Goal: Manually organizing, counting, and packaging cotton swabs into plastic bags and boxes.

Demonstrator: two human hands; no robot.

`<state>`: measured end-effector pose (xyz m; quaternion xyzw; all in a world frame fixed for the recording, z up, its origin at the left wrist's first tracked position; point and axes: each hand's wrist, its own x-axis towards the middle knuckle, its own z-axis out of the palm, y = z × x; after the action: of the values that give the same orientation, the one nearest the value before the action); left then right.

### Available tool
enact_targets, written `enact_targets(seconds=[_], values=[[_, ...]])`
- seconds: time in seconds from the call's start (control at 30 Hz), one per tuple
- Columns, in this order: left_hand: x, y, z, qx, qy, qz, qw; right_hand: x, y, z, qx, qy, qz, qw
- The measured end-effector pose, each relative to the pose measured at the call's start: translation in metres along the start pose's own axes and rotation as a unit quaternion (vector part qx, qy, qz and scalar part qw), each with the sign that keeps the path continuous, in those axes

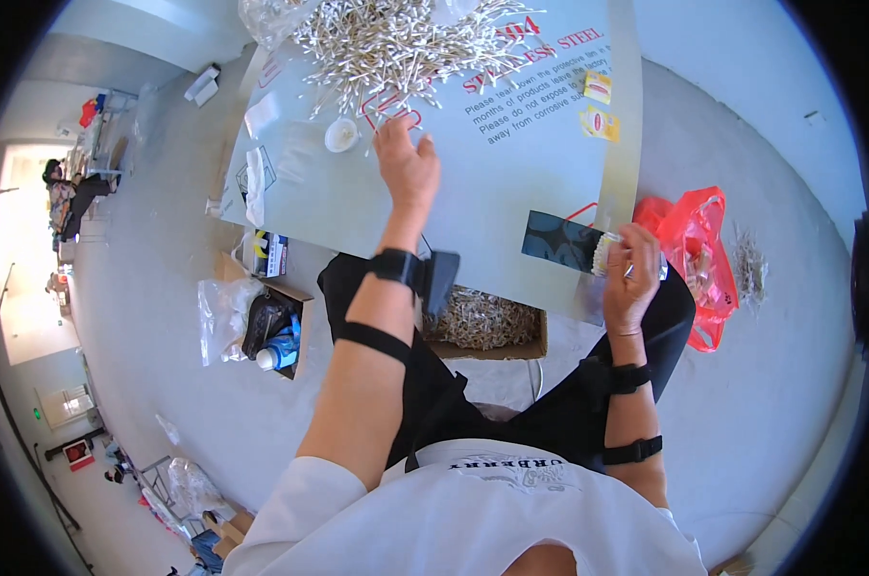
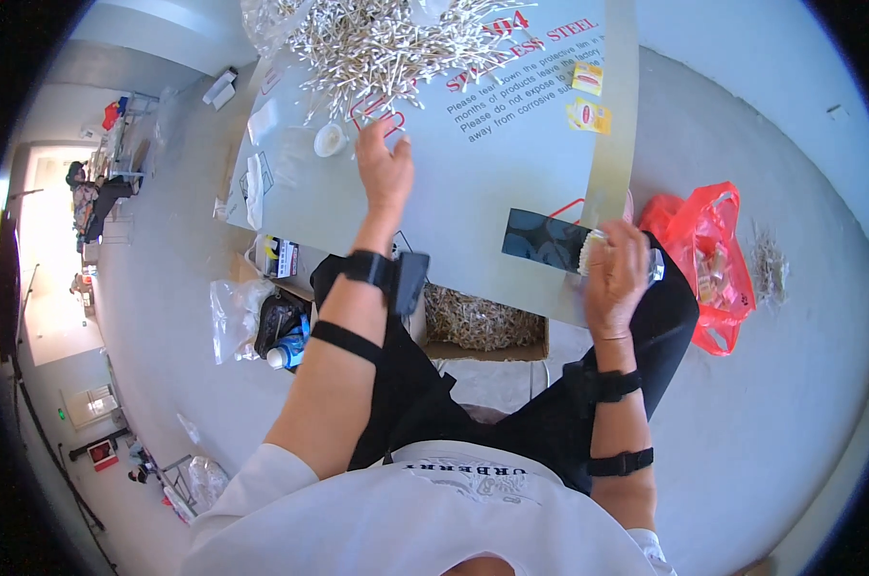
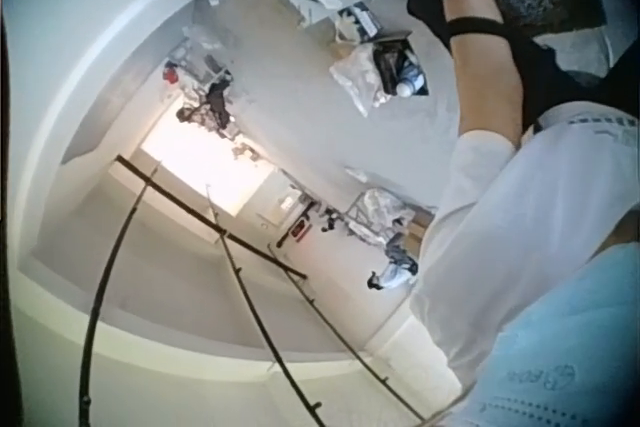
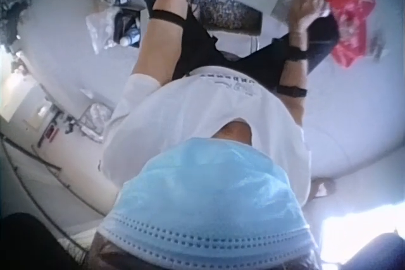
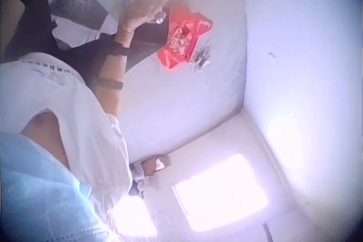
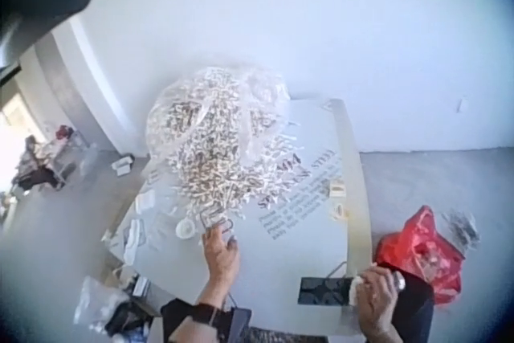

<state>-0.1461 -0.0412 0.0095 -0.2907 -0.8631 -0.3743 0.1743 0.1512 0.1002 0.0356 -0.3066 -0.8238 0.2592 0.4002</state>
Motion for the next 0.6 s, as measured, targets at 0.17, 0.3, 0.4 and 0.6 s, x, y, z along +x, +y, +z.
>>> enact_targets(seconds=[0.17,0.3,0.4,0.6], values=[[0.058,0.007,0.01,0.064,-0.066,-0.049,0.995,-0.001,-0.032,0.043,0.142,-0.155,0.006,0.978],[0.078,0.014,0.021,0.205,-0.11,-0.108,0.966,0.002,-0.043,0.069,0.162,-0.192,0.036,0.967],[0.079,0.007,0.021,0.225,-0.127,-0.051,0.965,0.014,-0.052,0.078,0.139,-0.206,0.05,0.967],[0.021,0.042,0.012,0.122,-0.196,-0.031,0.973,0.038,-0.038,0.097,0.115,-0.178,0.075,0.974]])
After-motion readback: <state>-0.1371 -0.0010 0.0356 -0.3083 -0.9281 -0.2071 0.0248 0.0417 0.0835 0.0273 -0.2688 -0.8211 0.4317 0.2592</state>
